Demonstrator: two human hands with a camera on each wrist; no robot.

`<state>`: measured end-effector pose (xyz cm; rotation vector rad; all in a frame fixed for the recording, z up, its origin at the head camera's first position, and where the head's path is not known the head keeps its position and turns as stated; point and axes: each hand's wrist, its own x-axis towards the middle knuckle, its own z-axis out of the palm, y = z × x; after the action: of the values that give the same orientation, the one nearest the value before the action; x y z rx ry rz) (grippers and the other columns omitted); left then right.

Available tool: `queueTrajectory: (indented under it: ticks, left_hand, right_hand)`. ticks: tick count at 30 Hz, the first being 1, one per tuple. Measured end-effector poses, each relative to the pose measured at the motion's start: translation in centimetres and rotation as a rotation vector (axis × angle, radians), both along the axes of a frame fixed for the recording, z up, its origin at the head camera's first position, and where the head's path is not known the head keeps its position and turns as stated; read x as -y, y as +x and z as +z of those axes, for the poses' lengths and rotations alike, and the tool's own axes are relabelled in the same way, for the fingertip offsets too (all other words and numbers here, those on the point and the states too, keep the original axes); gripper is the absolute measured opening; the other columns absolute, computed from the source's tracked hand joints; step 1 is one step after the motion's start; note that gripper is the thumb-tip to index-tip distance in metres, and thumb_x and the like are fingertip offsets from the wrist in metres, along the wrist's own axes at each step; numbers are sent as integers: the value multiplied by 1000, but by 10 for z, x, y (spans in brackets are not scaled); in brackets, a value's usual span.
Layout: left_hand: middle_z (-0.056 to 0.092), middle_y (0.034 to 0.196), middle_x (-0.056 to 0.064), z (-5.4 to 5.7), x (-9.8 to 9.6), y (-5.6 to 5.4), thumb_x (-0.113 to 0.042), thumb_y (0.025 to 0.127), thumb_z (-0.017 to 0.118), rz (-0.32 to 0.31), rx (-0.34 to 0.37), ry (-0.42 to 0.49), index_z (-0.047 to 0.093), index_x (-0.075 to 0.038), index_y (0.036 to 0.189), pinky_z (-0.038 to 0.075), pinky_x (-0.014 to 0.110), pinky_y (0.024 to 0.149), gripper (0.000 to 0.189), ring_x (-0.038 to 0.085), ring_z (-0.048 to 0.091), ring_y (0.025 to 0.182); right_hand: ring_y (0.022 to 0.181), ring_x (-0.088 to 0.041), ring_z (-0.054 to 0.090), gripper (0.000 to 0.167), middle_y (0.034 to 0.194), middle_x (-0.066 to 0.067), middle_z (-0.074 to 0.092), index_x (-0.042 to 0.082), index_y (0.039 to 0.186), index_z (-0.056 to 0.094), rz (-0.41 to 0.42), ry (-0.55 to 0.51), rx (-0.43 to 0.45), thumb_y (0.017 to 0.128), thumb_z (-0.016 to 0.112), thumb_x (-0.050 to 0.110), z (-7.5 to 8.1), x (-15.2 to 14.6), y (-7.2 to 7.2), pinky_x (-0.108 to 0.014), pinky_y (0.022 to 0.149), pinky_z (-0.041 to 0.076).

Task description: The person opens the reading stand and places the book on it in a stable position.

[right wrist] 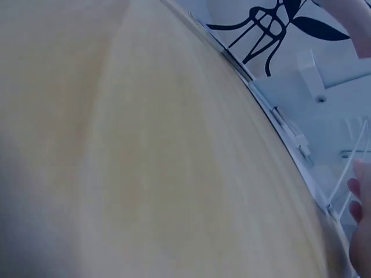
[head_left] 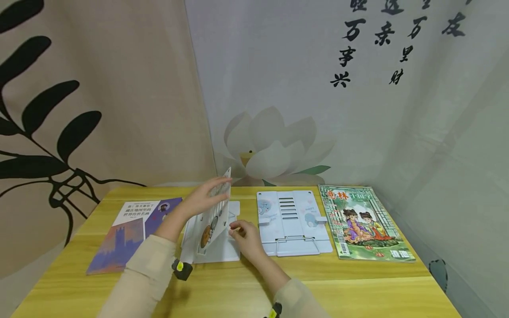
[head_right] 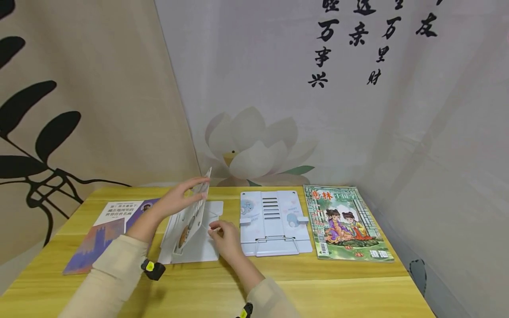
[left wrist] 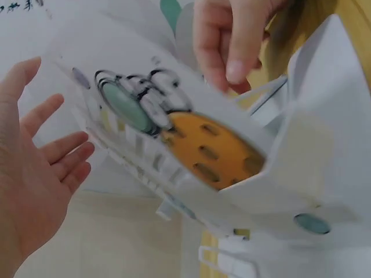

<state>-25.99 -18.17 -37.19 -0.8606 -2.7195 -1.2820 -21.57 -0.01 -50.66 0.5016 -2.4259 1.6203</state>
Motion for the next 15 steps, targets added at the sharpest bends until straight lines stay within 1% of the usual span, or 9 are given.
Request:
queueTrajectory:
  ticks: [2, 5, 7, 9, 11, 13, 15]
  left_hand:
    - [38, 148, 14, 3, 1, -5, -31, 96, 59, 6, -16, -5, 44, -11, 143, 26, 61, 104, 54, 37, 31, 135]
    - [39, 147, 14, 7, 1, -12, -30, 97, 58, 32, -21, 1, 42, -8, 144, 27, 60, 104, 54, 39, 34, 133]
    - [40, 146, 15, 9, 0, -17, -29, 97, 57, 49, -18, 15, 42, -6, 144, 28, 59, 104, 54, 40, 35, 132]
    - [41, 145, 16, 8, -1, -22, -27, 97, 57, 61, -20, 41, 42, -5, 144, 28, 58, 104, 53, 39, 36, 131]
    - [42, 144, 18, 8, -2, -26, -25, 97, 57, 63, -27, 65, 43, -2, 142, 28, 56, 105, 52, 38, 37, 130]
    - [43, 143, 18, 7, -3, -30, -24, 97, 57, 71, -18, 89, 44, -2, 142, 27, 55, 106, 51, 37, 37, 131]
    - [42, 144, 17, 6, -5, -33, -24, 97, 57, 76, 1, 112, 43, -3, 142, 26, 55, 107, 51, 36, 36, 131]
  right_hand:
    - [83, -15, 55, 16, 94, 0, 65, 8, 103, 69, -19, -37, -12, 88, 69, 11, 4, 0, 4, -28, 73, 47]
    - [87, -21, 57, 22, 100, -1, 67, 7, 109, 67, -44, -99, -45, 88, 69, 9, 12, -1, 11, -30, 77, 45]
    - [88, -24, 57, 25, 102, -2, 68, 5, 113, 66, -50, -148, -66, 88, 68, 8, 18, -1, 15, -32, 79, 44]
    - [90, -29, 57, 29, 105, -3, 68, 4, 117, 64, -51, -197, -69, 89, 68, 7, 26, -1, 21, -34, 81, 43]
    - [90, -31, 56, 32, 108, -6, 67, 4, 120, 62, -50, -228, -74, 89, 66, 5, 38, -1, 29, -37, 81, 41]
    - [91, -33, 55, 35, 112, -10, 66, 4, 124, 59, -47, -257, -90, 90, 65, 4, 51, 0, 38, -41, 81, 39]
    - [89, -34, 54, 38, 114, -15, 64, 3, 126, 57, -40, -283, -124, 90, 64, 2, 65, 1, 48, -46, 79, 38]
